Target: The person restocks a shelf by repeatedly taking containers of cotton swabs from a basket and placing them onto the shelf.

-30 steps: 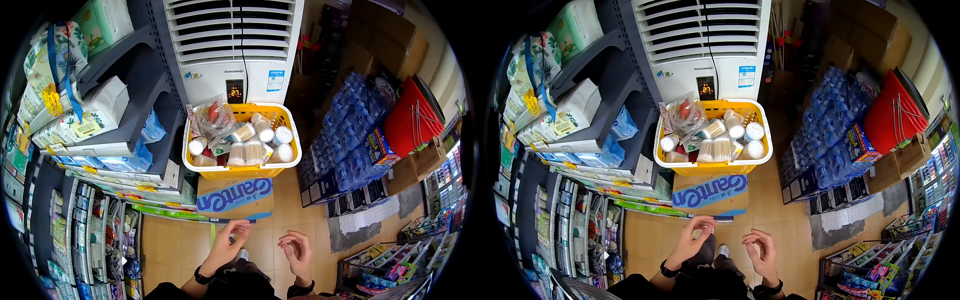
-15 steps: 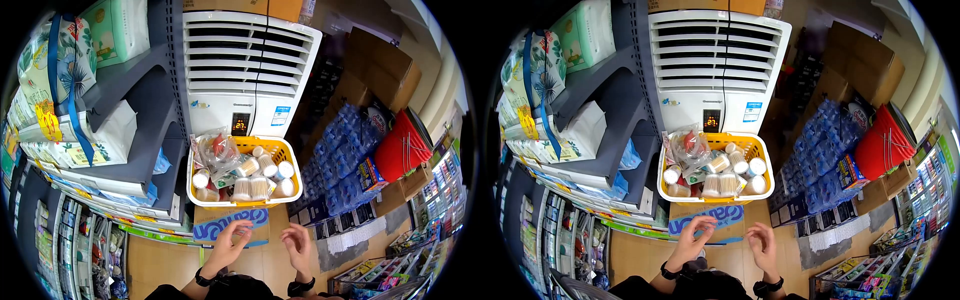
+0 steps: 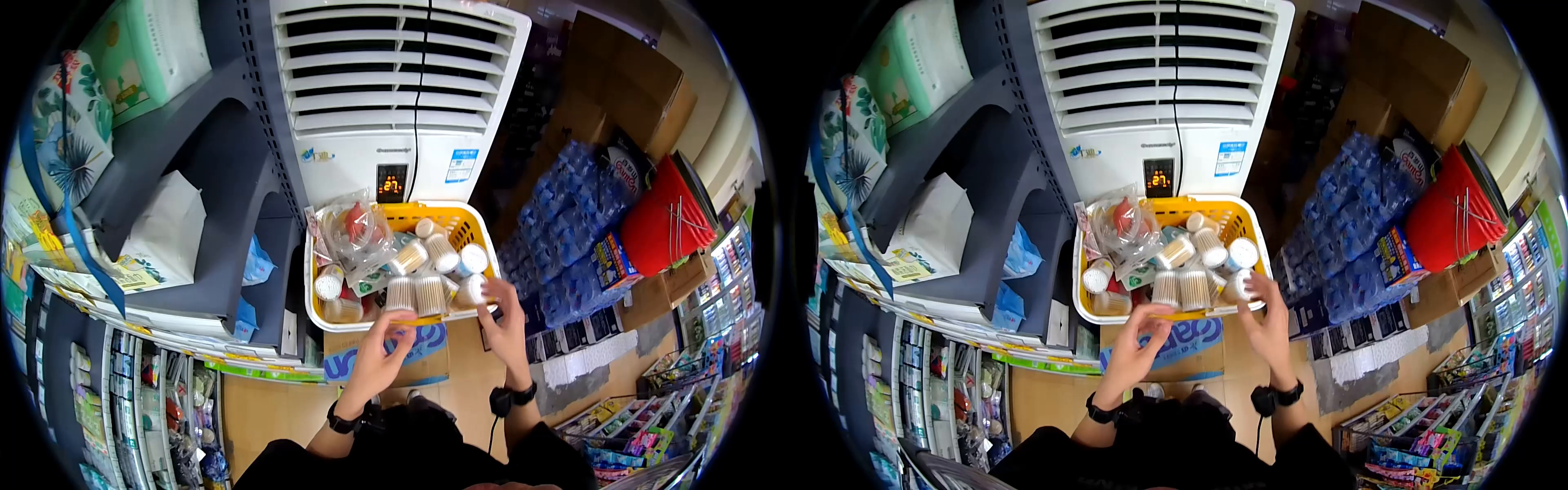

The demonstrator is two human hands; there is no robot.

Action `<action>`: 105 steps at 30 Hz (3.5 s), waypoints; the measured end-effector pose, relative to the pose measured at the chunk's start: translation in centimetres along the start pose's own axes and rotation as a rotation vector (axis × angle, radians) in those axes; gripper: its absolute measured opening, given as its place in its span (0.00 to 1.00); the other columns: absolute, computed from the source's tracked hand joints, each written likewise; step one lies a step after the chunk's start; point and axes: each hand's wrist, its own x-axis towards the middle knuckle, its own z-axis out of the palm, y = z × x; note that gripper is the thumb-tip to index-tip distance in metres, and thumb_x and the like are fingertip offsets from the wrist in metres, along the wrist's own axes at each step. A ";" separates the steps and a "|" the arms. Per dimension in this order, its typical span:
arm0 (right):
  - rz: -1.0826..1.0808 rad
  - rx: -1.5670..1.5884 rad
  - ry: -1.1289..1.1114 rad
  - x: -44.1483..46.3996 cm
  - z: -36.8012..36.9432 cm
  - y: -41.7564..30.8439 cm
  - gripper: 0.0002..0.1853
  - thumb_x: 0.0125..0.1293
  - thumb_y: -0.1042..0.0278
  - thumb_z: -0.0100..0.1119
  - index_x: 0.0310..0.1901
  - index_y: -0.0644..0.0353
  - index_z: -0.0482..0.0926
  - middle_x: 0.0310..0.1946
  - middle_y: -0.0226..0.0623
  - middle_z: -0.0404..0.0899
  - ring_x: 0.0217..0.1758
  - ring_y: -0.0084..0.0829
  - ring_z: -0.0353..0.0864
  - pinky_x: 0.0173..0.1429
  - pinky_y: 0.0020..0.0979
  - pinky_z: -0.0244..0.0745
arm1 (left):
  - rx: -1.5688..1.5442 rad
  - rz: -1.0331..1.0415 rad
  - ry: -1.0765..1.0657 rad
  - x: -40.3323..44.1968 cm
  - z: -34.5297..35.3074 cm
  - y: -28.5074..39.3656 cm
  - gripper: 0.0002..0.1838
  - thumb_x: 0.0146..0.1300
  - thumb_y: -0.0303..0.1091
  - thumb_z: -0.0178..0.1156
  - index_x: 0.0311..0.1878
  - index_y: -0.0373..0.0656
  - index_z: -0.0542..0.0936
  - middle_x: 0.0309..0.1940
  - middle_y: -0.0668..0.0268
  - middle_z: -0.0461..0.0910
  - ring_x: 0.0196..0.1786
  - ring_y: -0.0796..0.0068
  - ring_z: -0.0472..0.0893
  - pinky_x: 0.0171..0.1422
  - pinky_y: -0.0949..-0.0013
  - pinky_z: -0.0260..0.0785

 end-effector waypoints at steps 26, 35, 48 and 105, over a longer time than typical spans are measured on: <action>-0.059 -0.617 -0.343 11.6 0.1 9.9 0.41 0.57 0.58 0.77 0.70 0.66 0.70 0.68 0.64 0.73 0.80 0.60 0.59 0.84 0.55 0.45 | 0.078 -0.034 0.088 4.1 1.9 0.5 0.16 0.75 0.28 0.61 0.63 0.41 0.77 0.59 0.64 0.83 0.54 0.75 0.84 0.60 0.70 0.74; -0.036 -0.529 -0.233 12.3 -0.2 9.6 0.39 0.53 0.61 0.77 0.67 0.62 0.73 0.62 0.53 0.78 0.73 0.53 0.70 0.81 0.53 0.50 | 0.081 -0.035 0.095 4.1 1.9 1.1 0.16 0.75 0.28 0.62 0.63 0.41 0.77 0.59 0.64 0.83 0.54 0.75 0.84 0.60 0.70 0.74; -0.084 -0.295 -0.058 11.1 -2.8 2.6 0.34 0.56 0.71 0.77 0.64 0.66 0.75 0.58 0.55 0.79 0.61 0.55 0.82 0.66 0.43 0.79 | 0.103 -0.033 0.082 4.1 2.4 1.3 0.16 0.75 0.28 0.63 0.63 0.41 0.77 0.59 0.64 0.83 0.56 0.75 0.83 0.59 0.69 0.74; -0.077 0.753 -0.352 -8.3 3.2 -11.8 0.44 0.66 0.74 0.69 0.80 0.66 0.56 0.79 0.52 0.60 0.79 0.43 0.67 0.77 0.45 0.67 | 0.047 0.232 0.358 -12.1 -1.5 8.5 0.22 0.68 0.21 0.68 0.64 0.37 0.77 0.60 0.59 0.79 0.61 0.69 0.82 0.63 0.64 0.79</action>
